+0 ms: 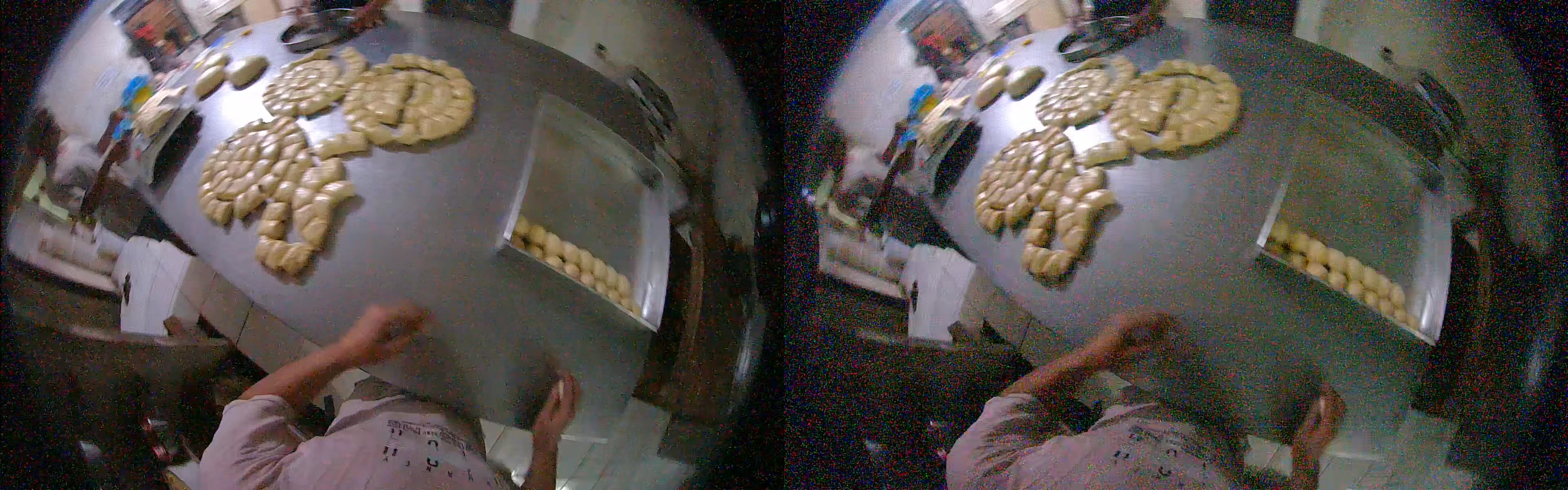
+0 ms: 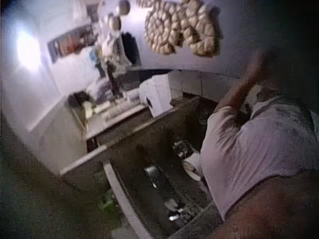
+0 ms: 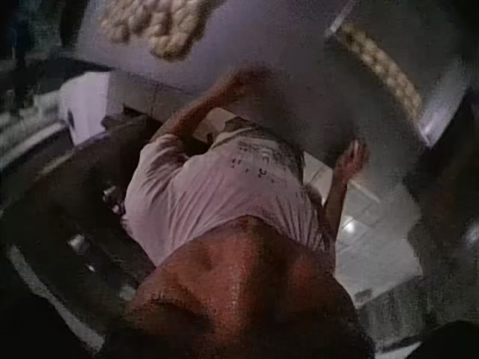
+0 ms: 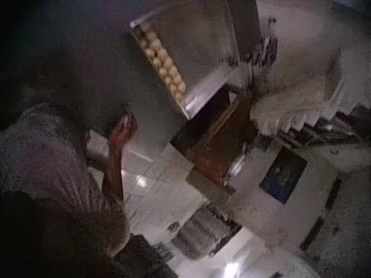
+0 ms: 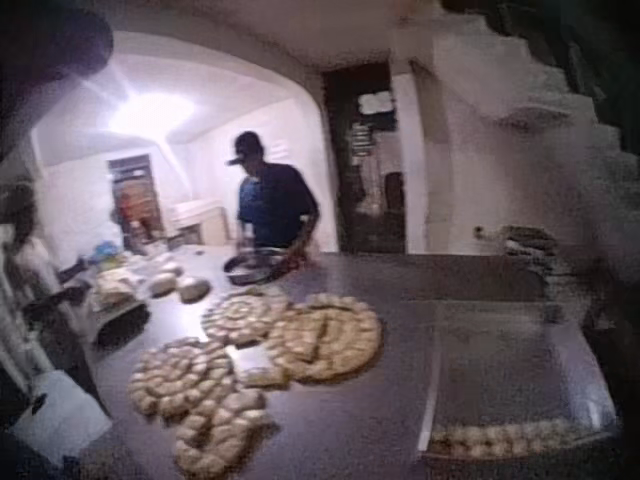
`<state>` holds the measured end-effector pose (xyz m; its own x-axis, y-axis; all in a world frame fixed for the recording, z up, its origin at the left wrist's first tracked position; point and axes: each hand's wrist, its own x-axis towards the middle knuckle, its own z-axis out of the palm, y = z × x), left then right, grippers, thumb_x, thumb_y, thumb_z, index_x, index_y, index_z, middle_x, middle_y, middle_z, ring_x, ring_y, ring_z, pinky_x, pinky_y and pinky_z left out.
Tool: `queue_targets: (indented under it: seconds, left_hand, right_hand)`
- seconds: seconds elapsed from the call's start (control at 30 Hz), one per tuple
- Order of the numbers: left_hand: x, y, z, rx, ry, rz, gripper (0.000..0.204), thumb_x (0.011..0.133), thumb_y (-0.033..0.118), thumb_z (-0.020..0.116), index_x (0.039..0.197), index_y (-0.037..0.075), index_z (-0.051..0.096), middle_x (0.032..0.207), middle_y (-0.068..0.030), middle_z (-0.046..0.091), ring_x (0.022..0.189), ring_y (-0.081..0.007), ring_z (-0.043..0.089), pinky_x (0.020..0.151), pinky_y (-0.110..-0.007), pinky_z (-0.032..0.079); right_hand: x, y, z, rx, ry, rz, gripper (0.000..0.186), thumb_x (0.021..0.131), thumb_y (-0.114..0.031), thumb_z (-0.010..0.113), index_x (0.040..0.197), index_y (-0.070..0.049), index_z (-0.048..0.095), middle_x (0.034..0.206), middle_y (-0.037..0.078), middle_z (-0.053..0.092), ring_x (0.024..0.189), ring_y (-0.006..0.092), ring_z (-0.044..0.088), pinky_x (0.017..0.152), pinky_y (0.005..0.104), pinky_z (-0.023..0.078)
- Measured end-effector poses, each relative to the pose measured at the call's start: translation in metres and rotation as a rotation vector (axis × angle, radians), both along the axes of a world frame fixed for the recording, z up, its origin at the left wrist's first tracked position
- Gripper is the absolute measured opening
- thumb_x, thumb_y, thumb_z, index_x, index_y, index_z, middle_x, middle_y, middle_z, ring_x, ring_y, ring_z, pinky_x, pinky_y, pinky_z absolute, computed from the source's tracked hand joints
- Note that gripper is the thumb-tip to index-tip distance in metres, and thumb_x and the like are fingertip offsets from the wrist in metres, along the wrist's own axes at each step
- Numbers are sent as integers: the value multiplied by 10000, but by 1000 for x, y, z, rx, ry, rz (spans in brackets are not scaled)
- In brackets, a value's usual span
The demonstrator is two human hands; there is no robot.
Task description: The person picks up pieces of shaped dough from a metal table and places them into a rectangular metal baking tray.
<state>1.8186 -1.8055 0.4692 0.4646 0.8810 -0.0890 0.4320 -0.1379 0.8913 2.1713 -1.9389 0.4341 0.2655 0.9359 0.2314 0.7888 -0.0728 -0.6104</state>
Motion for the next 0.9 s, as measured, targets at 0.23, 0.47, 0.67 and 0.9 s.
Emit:
queue_targets:
  seconds: [0.23,0.47,0.67,0.9]
  left_hand:
    - [-135,18,-21,574,806,539,516,755,189,607,1237,103,442,1186,-129,445,1103,-332,403,921,-451,318]
    - [-139,31,-17,477,899,548,515,793,200,549,1275,110,390,1092,-93,527,1066,-294,439,885,-433,310]
    - [-40,22,15,386,541,205,204,868,184,485,1030,61,470,896,-117,562,857,-270,542,759,-392,399]
    - [79,12,24,-172,-130,193,182,846,203,559,789,90,428,700,19,399,602,-84,381,504,-245,335]
  right_hand:
    - [32,65,-4,-71,-458,-437,287,871,-207,499,1066,5,498,1079,169,501,1049,336,426,932,461,306]
    - [95,14,-26,-41,-618,-387,211,795,-131,584,939,-9,487,908,166,519,820,328,503,822,451,370]
    - [44,59,0,99,-250,-89,221,727,-112,640,874,-7,512,880,169,517,847,342,494,800,421,380]
    - [111,50,-6,46,-363,-259,164,713,-57,618,853,-37,536,927,162,539,888,347,508,870,424,375]
